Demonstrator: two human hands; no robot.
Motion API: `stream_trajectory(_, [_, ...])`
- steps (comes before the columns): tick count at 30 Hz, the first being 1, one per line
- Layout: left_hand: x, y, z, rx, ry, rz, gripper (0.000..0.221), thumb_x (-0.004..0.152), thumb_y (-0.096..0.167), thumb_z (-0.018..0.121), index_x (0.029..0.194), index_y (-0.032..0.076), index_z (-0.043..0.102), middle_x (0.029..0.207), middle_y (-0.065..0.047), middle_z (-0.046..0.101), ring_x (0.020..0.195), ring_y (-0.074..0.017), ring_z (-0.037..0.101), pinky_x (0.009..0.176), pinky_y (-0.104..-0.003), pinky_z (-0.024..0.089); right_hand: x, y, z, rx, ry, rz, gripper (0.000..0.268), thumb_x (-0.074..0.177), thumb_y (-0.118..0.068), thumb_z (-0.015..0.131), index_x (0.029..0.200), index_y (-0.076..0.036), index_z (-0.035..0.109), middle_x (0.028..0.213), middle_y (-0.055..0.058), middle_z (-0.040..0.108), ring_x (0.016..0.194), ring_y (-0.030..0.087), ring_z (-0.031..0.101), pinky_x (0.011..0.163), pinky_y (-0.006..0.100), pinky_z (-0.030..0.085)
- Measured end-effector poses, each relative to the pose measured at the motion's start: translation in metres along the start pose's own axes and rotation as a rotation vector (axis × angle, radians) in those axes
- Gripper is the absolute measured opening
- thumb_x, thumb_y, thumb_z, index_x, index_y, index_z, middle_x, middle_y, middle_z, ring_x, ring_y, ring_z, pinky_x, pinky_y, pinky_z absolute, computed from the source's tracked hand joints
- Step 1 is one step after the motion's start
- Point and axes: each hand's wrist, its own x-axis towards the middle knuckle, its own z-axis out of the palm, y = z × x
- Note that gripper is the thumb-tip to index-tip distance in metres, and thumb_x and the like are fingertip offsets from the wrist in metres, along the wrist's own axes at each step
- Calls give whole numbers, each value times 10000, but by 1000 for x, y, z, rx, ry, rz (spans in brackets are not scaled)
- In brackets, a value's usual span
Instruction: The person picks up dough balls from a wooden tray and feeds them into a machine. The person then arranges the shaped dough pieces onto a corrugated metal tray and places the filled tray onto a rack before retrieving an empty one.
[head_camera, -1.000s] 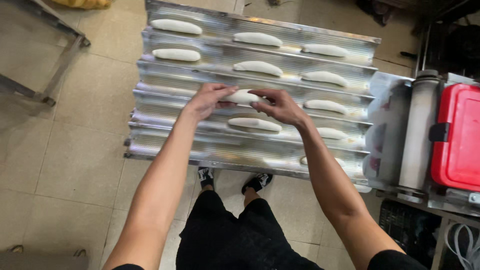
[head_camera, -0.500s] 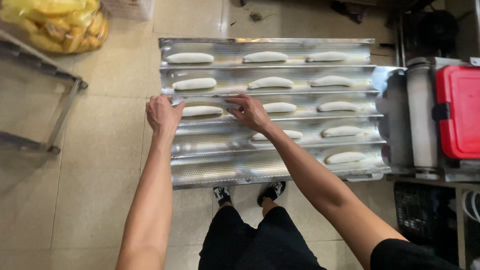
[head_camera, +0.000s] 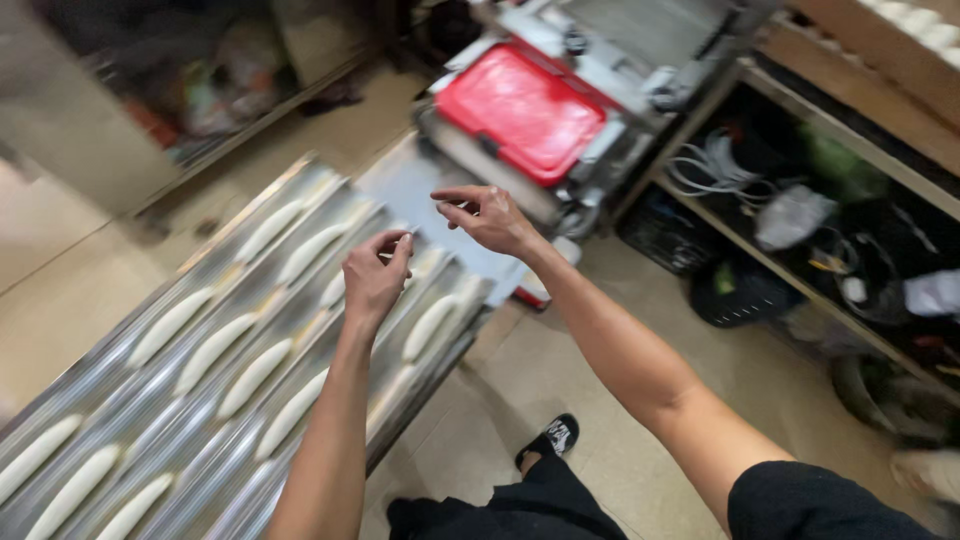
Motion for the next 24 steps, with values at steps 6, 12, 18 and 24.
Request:
stream_trajectory(6, [54,95,280,-128,-409,35,340,970,268,659,1214,38,712,864,-78,766,593,-109,672,469,-274,526,-94,131,-256,6,371,160,328,977,-244,672,1236,-55,740,911,39,787,806,82,715,736,265,573])
stream_trajectory(12, [67,185,525,-230,-766,68,489,944,228,670,1381,45,549,876,-132,750,564,-135,668,457,-282,532,-183,236,-470,-37,686,241,310,971,-217,676,1227,-54,741,969,34,797,818,77,711,758,262,581])
stream_trajectory(18, [107,231,713,-231,-1024,160,470,960,221,674,1365,11,560,910,-139,748,617,-153,691,485,-291,556,-247,321,-601,-129,863,351,303,949,-206,711,1204,-48,746,1001,51,804,858,88,721,790,270,587])
stream_trajectory(24, [172,272,898,-164,-1137,351,347,938,240,700,1210,24,696,929,-116,778,745,-156,729,596,-315,615,-279,392,-716,-362,966,448,303,935,-221,727,1191,-62,755,1100,85,794,990,141,742,883,305,577])
